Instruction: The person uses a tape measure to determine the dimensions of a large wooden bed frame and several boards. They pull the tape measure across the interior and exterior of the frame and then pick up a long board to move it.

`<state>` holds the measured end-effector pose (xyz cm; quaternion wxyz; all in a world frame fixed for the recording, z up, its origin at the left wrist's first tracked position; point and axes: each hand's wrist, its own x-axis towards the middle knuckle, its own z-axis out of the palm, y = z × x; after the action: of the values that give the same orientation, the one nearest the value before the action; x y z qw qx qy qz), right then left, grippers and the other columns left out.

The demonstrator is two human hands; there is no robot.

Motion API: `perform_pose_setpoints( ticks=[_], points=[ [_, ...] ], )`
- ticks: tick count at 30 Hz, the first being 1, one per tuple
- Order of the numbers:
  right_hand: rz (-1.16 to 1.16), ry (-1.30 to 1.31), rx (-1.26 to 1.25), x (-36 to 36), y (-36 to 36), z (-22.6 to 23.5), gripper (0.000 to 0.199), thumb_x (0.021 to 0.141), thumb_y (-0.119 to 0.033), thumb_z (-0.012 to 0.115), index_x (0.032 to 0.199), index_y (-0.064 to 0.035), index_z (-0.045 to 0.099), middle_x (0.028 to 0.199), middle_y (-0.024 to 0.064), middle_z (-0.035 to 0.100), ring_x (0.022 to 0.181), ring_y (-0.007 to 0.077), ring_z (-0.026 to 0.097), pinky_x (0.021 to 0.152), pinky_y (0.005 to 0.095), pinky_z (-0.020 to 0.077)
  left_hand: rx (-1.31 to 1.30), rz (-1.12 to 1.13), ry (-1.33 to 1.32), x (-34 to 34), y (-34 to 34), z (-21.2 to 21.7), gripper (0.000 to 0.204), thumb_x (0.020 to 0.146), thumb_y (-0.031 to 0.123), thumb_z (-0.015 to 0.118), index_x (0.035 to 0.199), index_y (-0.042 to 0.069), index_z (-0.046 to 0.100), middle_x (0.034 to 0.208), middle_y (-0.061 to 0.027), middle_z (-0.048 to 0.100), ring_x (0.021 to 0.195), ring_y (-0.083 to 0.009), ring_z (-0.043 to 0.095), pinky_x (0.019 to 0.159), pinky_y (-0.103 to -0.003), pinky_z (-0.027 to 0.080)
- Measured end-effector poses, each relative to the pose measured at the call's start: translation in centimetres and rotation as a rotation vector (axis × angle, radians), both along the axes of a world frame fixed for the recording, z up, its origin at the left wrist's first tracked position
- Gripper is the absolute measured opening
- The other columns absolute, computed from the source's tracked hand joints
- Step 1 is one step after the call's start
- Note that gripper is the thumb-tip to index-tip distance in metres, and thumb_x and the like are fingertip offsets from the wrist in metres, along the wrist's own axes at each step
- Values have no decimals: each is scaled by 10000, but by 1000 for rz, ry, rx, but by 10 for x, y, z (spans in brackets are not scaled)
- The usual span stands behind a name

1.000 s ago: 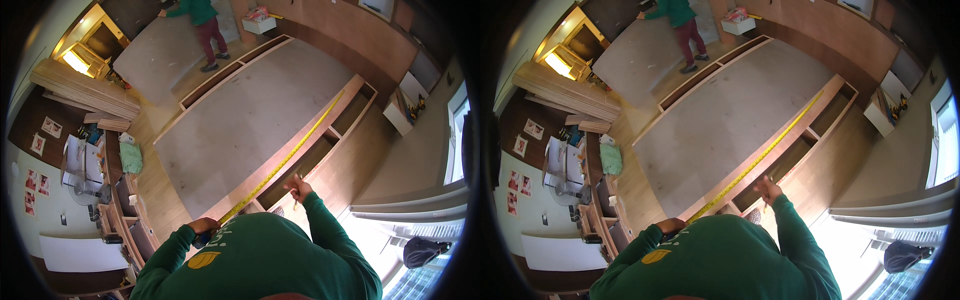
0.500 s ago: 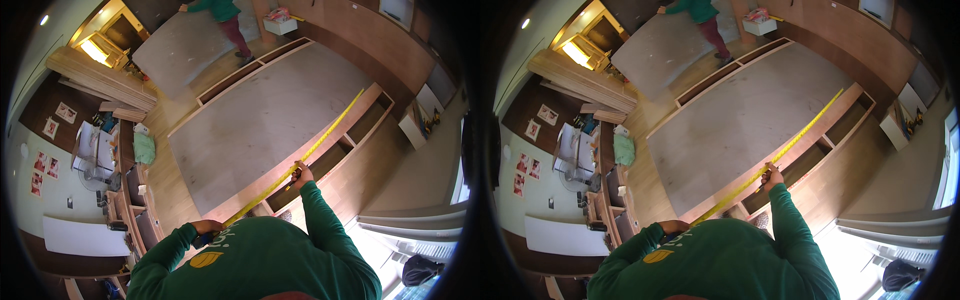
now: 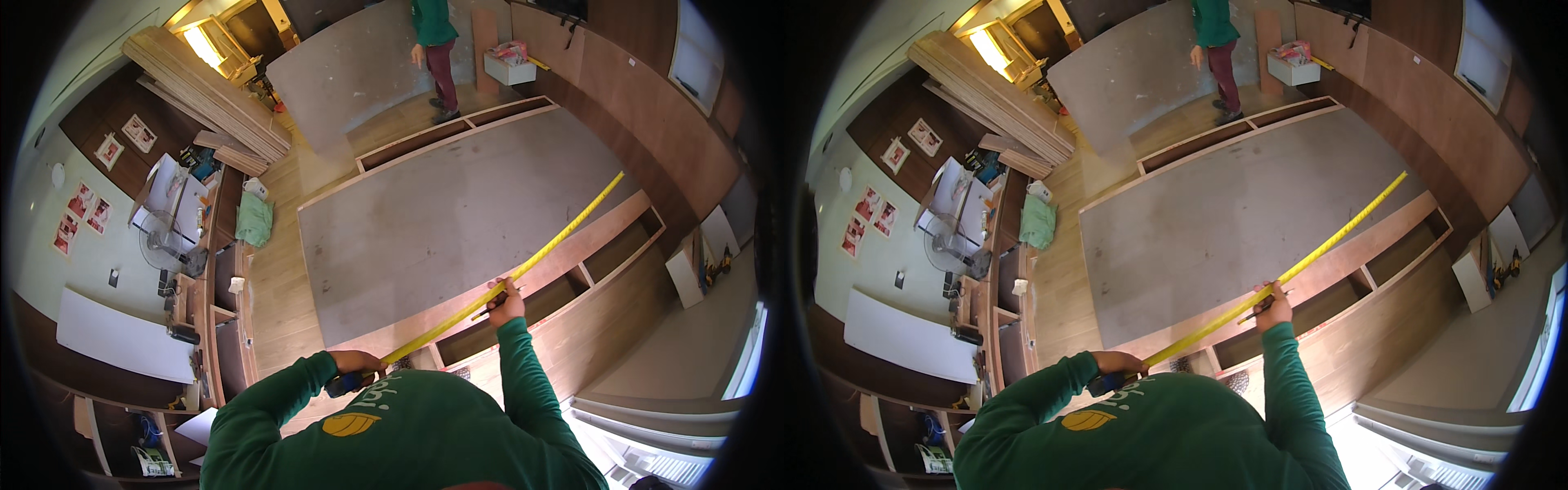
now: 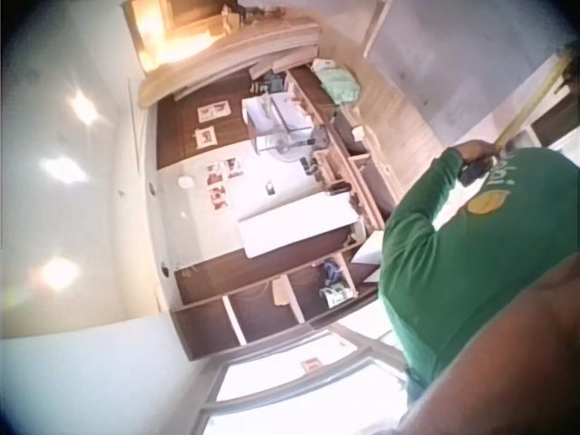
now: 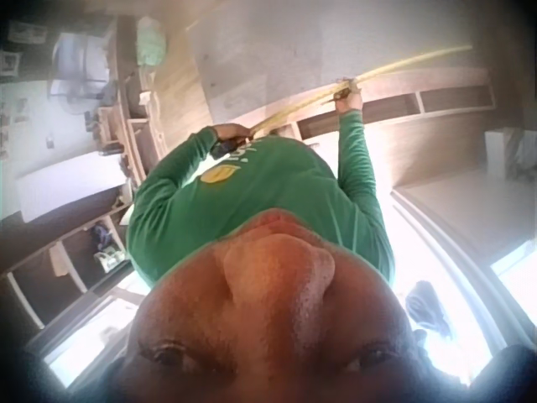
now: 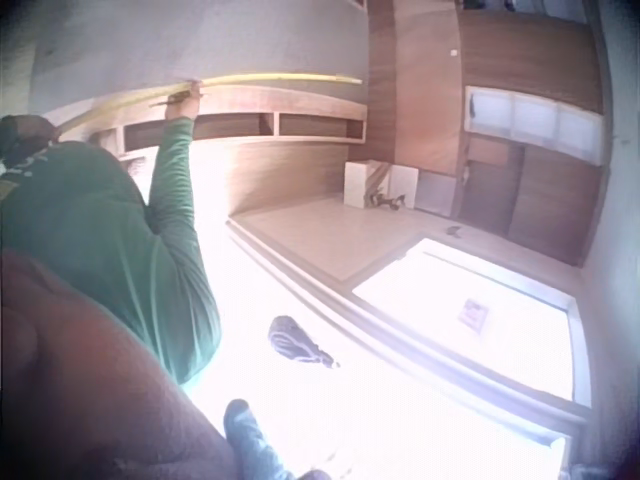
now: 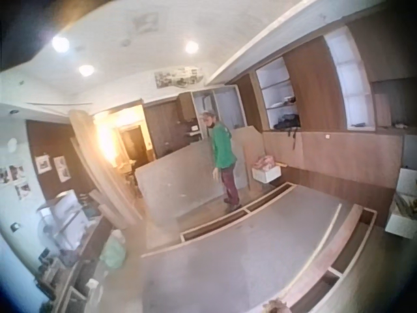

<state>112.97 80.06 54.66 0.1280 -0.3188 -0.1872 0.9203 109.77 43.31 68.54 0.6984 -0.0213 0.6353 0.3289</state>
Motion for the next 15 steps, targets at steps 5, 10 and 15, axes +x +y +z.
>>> perform_pose_setpoints(
  ticks=[5,10,15],
  points=[
    [-219,-6,105,6,44,11,237,947,-327,451,907,-113,543,750,38,608,640,114,479,574,255,355,-8,-28,-31,0,-13,-6,370,896,425,507,1007,84,600,692,-5,548,546,-107,497,498,-255,438],
    [-159,-42,168,20,38,17,264,944,-339,463,896,-91,540,741,50,611,602,124,497,520,264,374,18,-107,123,1,-12,-28,412,886,449,525,1052,81,606,762,22,569,620,-76,486,560,-237,425],
    [300,52,169,33,-33,33,309,910,-376,518,867,-76,578,774,34,597,625,112,493,486,262,372,76,-83,110,-6,19,-17,481,909,510,433,1082,84,571,763,-1,570,665,-76,467,590,-219,384]
  ],
)
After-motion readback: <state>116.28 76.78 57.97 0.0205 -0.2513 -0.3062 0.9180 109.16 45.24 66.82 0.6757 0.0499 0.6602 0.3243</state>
